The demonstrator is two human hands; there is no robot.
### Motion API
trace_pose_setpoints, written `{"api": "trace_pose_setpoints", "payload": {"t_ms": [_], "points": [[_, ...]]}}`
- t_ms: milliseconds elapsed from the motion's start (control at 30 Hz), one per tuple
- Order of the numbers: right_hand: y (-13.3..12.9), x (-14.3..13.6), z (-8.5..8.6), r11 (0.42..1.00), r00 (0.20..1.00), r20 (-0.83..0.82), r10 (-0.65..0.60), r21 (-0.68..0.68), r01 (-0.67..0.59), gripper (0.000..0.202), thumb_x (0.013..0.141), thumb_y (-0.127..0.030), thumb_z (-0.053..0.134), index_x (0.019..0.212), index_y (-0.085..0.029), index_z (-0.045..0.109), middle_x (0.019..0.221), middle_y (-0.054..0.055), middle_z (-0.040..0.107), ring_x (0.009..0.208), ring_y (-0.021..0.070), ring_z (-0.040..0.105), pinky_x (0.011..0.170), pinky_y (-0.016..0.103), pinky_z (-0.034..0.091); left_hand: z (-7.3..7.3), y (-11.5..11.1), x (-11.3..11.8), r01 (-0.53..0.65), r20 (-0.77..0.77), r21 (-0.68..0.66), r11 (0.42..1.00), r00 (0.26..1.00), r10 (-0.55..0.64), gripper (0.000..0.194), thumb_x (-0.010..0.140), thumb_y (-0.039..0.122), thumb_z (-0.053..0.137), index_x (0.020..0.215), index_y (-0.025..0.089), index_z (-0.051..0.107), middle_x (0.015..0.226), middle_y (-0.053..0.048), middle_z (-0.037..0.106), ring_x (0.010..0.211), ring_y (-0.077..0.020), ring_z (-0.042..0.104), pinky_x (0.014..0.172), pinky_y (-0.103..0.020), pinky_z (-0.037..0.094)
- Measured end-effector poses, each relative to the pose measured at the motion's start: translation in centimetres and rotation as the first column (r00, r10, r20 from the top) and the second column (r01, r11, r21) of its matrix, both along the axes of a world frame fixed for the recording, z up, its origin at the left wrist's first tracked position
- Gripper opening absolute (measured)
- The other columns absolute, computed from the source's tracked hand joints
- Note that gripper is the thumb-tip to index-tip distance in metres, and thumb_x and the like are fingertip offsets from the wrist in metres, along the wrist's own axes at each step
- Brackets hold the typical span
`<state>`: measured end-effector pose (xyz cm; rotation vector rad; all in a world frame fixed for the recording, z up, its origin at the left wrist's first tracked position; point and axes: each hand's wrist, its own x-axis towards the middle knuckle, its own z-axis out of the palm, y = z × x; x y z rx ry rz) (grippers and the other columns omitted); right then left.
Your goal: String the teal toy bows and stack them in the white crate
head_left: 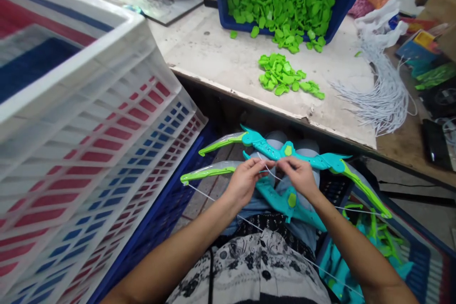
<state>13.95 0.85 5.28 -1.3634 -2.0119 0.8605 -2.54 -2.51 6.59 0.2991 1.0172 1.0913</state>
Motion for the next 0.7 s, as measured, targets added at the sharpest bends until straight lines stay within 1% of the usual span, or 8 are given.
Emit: {"api": "trace_pose_setpoints", "payload": {"t_ms": [67,100,167,267,367,467,567,700], "points": [[1.7,-0.4,-1.2,0.979,0.986,0.152,-0.072,0.199,0.041,0.030,0.090,-0.038,0.052,0.100,-0.015,0.069,0.099,0.012,0.068,0.095,0.0246,0.059,0.086,0.037,0.046,0.8,0.0,-0.2,-0.040,0.183,-0.019,0.999,0.982,0.043,0.030,0.063,0.035,0.081,0.068,0.017,0.058,0.068,0.000,0.065,0.072,-0.0142,0.061,0.080,-0.032,0.048],[2.5,-0.8,-1.8,0.968,0.960,0.275,-0.048,0.249,-0.023,0.032,0.088,-0.037,0.056,0.108,-0.014,0.067,0.108,0.016,0.065,0.103,0.0275,0.056,0.091,0.041,0.044,1.2,0.1,-0.4,-0.034,0.251,-0.012,0.999,0.967,0.036,0.032,0.063,0.034,0.081,0.066,0.017,0.055,0.060,0.003,0.059,0.064,-0.0119,0.058,0.078,-0.032,0.050],[3.7,-1.7,-2.6,0.958,0.848,0.522,0.088,0.189,-0.216,0.042,0.084,-0.032,0.062,0.122,-0.014,0.061,0.115,0.018,0.061,0.106,0.0302,0.054,0.094,0.044,0.042,1.9,0.3,-0.6,0.019,0.298,0.026,0.999,0.954,-0.026,0.035,0.064,0.034,0.081,0.064,0.017,0.051,0.052,0.007,0.047,0.051,-0.0080,0.049,0.069,-0.030,0.050],[4.7,-2.0,-2.7,0.949,0.715,0.667,0.211,0.036,-0.313,0.051,0.087,-0.028,0.058,0.136,-0.018,0.050,0.106,0.015,0.064,0.098,0.0276,0.058,0.088,0.041,0.045,2.5,0.6,-1.8,0.066,0.122,0.095,0.993,0.990,-0.078,0.033,0.063,0.039,0.082,0.067,0.015,0.059,0.049,0.007,0.044,0.046,-0.0067,0.043,0.055,-0.025,0.044],[5.4,0.0,-1.8,0.943,0.776,0.563,0.285,-0.020,-0.333,0.049,0.092,-0.029,0.049,0.140,-0.023,0.045,0.102,0.010,0.067,0.094,0.0222,0.062,0.085,0.033,0.049,2.8,0.9,-4.2,0.031,-0.093,0.135,0.990,0.996,-0.018,0.033,0.063,0.042,0.080,0.073,0.013,0.067,0.049,0.005,0.047,0.049,-0.0082,0.046,0.058,-0.027,0.045],[6.1,3.0,-1.1,0.925,0.864,0.331,0.380,-0.142,-0.352,0.045,0.091,-0.033,0.049,0.136,-0.027,0.051,0.111,0.005,0.069,0.095,0.0197,0.066,0.085,0.030,0.051,2.8,1.4,-7.1,-0.096,-0.255,0.154,0.983,0.958,0.133,0.033,0.062,0.044,0.079,0.071,0.014,0.069,0.046,0.005,0.045,0.046,-0.0074,0.042,0.053,-0.025,0.040],[6.2,4.7,-1.3,0.895,0.915,0.122,0.385,-0.292,-0.337,0.053,0.082,-0.039,0.062,0.133,-0.025,0.054,0.123,0.003,0.065,0.107,0.0240,0.064,0.092,0.032,0.051,2.7,2.6,-9.3,-0.205,-0.471,0.221,0.953,0.834,0.288,0.030,0.063,0.043,0.075,0.071,0.014,0.070,0.045,0.006,0.044,0.042,-0.0065,0.035,0.045,-0.023,0.028],[5.6,4.5,-1.8,0.854,0.934,0.004,0.358,-0.405,-0.326,0.054,0.077,-0.038,0.065,0.129,-0.023,0.058,0.121,0.002,0.066,0.108,0.0257,0.064,0.095,0.036,0.050,2.8,5.3,-10.6,-0.052,-0.720,0.310,0.949,0.640,0.270,0.022,0.071,0.036,0.067,0.075,0.015,0.074,0.056,0.000,0.060,0.051,-0.0105,0.046,0.050,-0.024,0.034]]}}
